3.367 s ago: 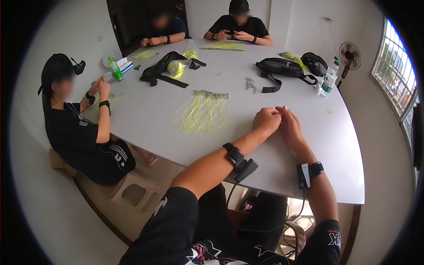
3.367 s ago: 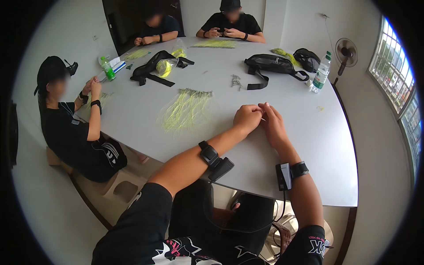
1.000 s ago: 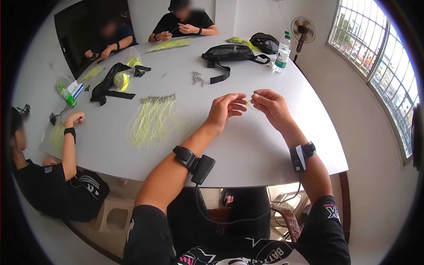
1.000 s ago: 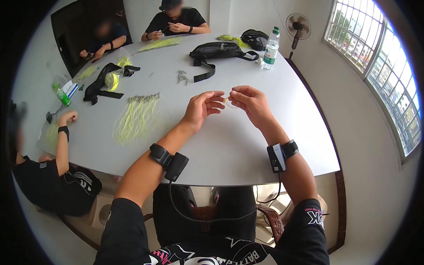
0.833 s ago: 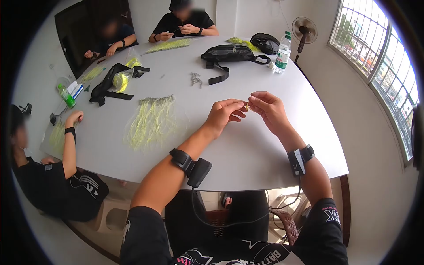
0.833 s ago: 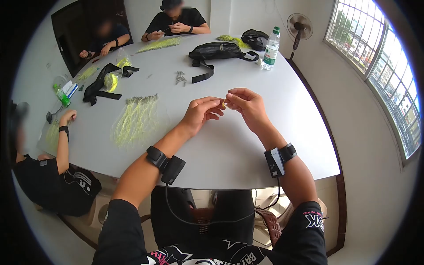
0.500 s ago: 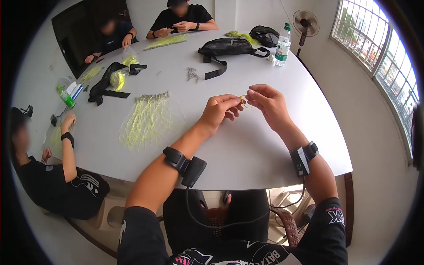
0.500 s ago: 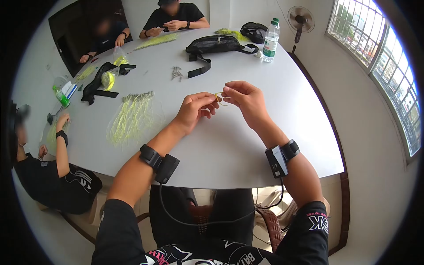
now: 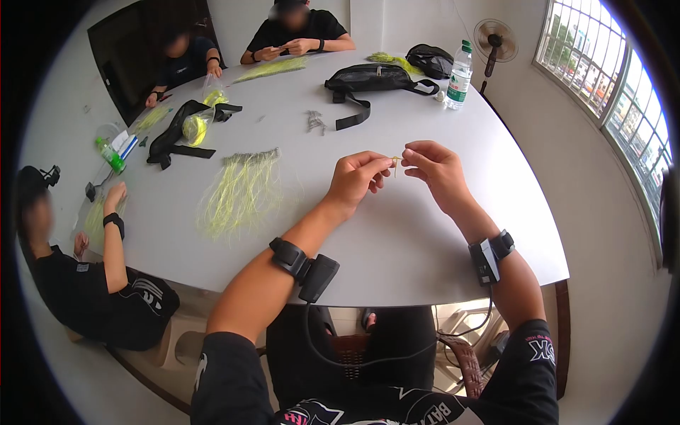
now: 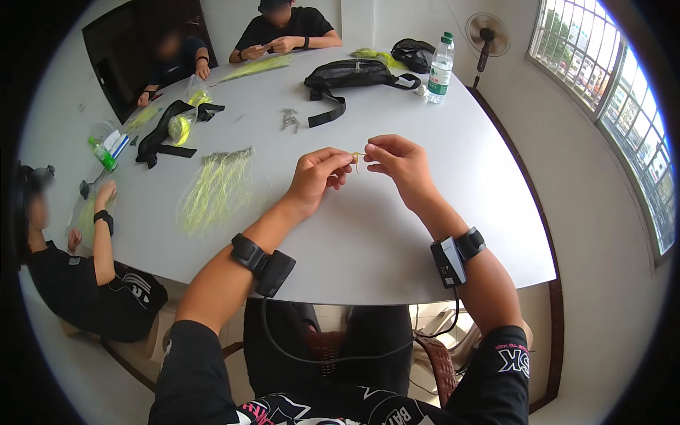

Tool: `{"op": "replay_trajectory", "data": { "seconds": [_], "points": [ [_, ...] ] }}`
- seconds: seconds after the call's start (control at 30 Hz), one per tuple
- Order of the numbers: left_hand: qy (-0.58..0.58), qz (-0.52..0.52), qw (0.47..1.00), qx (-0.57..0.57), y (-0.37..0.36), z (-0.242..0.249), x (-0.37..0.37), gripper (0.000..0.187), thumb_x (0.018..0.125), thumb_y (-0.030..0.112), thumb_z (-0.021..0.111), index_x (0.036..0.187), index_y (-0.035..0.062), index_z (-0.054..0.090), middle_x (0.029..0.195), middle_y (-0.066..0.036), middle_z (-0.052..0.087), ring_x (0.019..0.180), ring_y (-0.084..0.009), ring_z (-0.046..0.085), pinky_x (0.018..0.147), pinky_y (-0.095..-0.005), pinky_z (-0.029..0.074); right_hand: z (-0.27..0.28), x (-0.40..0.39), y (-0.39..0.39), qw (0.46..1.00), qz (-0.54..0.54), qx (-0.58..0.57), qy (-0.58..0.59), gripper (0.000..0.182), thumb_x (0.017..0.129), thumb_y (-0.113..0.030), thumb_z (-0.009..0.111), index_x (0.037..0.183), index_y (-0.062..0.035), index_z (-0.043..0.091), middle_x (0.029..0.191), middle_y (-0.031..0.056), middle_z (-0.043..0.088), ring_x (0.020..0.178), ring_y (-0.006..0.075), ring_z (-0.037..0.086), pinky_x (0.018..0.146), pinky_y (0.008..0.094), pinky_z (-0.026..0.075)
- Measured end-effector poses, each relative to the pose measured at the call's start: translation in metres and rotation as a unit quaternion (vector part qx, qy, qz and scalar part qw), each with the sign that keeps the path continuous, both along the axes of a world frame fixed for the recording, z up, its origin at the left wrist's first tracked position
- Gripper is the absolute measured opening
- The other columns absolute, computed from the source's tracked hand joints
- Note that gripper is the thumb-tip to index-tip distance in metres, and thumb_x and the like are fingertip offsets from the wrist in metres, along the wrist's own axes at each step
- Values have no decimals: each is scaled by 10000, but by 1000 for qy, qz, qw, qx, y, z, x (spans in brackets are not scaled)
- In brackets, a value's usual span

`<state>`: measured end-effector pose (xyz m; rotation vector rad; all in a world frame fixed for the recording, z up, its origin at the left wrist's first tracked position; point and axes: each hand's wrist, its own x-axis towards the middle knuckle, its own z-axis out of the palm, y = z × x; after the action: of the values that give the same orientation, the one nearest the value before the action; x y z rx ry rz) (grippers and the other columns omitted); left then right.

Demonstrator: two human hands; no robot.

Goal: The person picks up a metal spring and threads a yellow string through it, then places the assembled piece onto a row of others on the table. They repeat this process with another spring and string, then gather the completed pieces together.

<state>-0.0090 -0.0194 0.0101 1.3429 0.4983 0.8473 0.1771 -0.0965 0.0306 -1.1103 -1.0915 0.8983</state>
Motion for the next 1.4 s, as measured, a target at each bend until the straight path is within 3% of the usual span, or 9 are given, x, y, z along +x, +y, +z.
{"op": "replay_trajectory", "data": {
  "seconds": [0.5, 0.77, 0.97, 1.13, 1.4],
  "points": [
    [4, 28, 999, 23, 0, -1, 1, 197, 920, 191, 669, 852, 26, 751, 726, -10, 638, 643, -84, 556, 596, -244, 438, 2, 9, 2, 994, -93, 44, 25, 213, 939, -165, 768, 1059, 3, 713, 919, 51, 696, 817, 131, 657, 745, 267, 560],
    [12, 26, 999, 25, -1, 0, 1, 192, 918, 185, 670, 841, 31, 755, 726, -9, 640, 639, -78, 556, 593, -241, 443, 0, -1, -1, 999, -2, -20, -26, 232, 963, -188, 740, 1074, 12, 699, 877, 28, 670, 769, 109, 625, 739, 274, 555],
    [-4, 18, 999, 41, -4, 2, 1, 184, 925, 190, 682, 836, 48, 757, 737, -1, 646, 649, -72, 546, 584, -247, 431, 4, -15, -8, 992, 98, -57, -56, 324, 1038, -242, 619, 1204, 33, 658, 1050, 82, 685, 974, 150, 644, 811, 314, 575],
    [5, 21, 999, 24, -3, 0, 2, 166, 914, 160, 669, 814, 48, 740, 729, -1, 643, 641, -68, 542, 579, -240, 426, 0, -14, -7, 987, 83, -39, -130, 280, 1009, -216, 669, 1120, 40, 694, 950, 70, 699, 897, 136, 651, 763, 306, 572],
    [18, 22, 999, 27, -1, -4, 5, 164, 898, 164, 663, 801, 44, 719, 715, -3, 636, 629, -69, 545, 569, -240, 423, -4, -8, -5, 991, 49, -9, -128, 204, 983, -167, 678, 1019, 30, 723, 898, 56, 706, 821, 120, 638, 701, 280, 539]
  ]
}}
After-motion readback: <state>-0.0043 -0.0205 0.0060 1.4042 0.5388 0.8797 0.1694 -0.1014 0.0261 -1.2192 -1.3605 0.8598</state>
